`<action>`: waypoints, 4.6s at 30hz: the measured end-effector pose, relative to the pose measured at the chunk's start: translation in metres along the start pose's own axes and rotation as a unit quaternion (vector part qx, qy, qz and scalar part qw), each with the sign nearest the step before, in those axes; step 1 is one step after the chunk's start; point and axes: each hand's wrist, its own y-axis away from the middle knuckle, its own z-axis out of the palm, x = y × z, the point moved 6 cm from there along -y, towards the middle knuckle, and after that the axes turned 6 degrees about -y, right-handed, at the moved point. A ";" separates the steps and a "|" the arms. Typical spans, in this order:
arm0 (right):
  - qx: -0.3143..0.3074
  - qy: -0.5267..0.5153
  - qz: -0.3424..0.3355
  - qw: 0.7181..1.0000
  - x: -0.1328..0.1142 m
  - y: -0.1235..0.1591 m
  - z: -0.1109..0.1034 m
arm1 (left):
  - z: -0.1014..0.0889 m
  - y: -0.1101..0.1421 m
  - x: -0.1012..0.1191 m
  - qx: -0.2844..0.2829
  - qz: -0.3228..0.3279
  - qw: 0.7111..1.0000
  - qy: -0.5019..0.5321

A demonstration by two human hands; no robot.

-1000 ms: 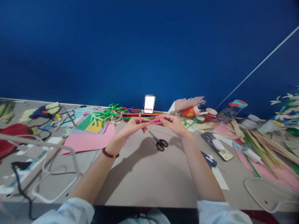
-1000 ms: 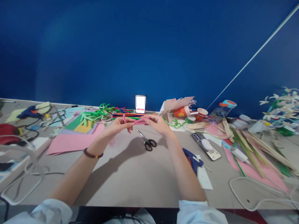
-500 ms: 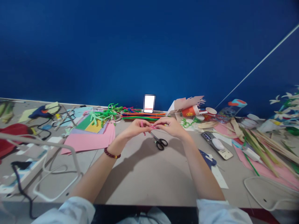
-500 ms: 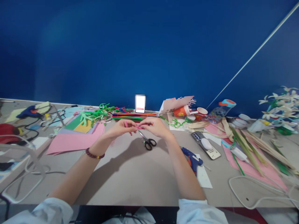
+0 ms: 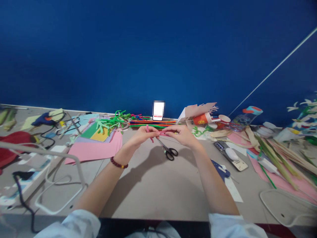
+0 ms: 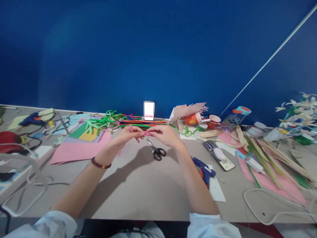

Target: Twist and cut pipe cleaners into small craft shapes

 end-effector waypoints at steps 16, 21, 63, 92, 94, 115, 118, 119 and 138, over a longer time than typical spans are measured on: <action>0.014 -0.062 0.063 0.996 0.018 0.001 -0.007 | -0.004 0.002 -0.001 -0.008 -0.006 1.000 -0.020; 0.030 -0.165 0.103 0.980 0.021 0.001 -0.012 | 0.000 0.001 -0.001 -0.003 -0.004 1.000 -0.007; 0.045 -0.203 0.110 0.972 0.030 -0.003 -0.005 | -0.006 -0.003 -0.005 0.017 -0.023 0.985 0.172; 0.060 -0.268 0.142 0.951 0.045 -0.009 0.050 | -0.004 -0.009 -0.017 0.103 0.023 0.984 0.143; 0.070 -0.256 0.149 0.953 0.046 -0.008 0.048 | -0.008 -0.009 -0.014 0.105 0.028 0.987 0.115; 0.019 -0.224 0.123 0.967 0.045 -0.007 0.056 | -0.005 -0.006 -0.015 0.164 0.012 0.983 0.077; 0.019 -0.280 0.144 0.949 0.050 -0.008 0.058 | -0.008 -0.008 -0.022 0.166 0.003 0.982 0.089; 0.026 -0.303 0.156 0.940 0.051 -0.009 0.058 | -0.010 -0.009 -0.024 0.165 0.001 0.982 0.093; 0.153 -0.156 0.089 0.972 0.038 -0.007 0.033 | -0.009 -0.011 -0.009 0.130 0.113 0.982 0.079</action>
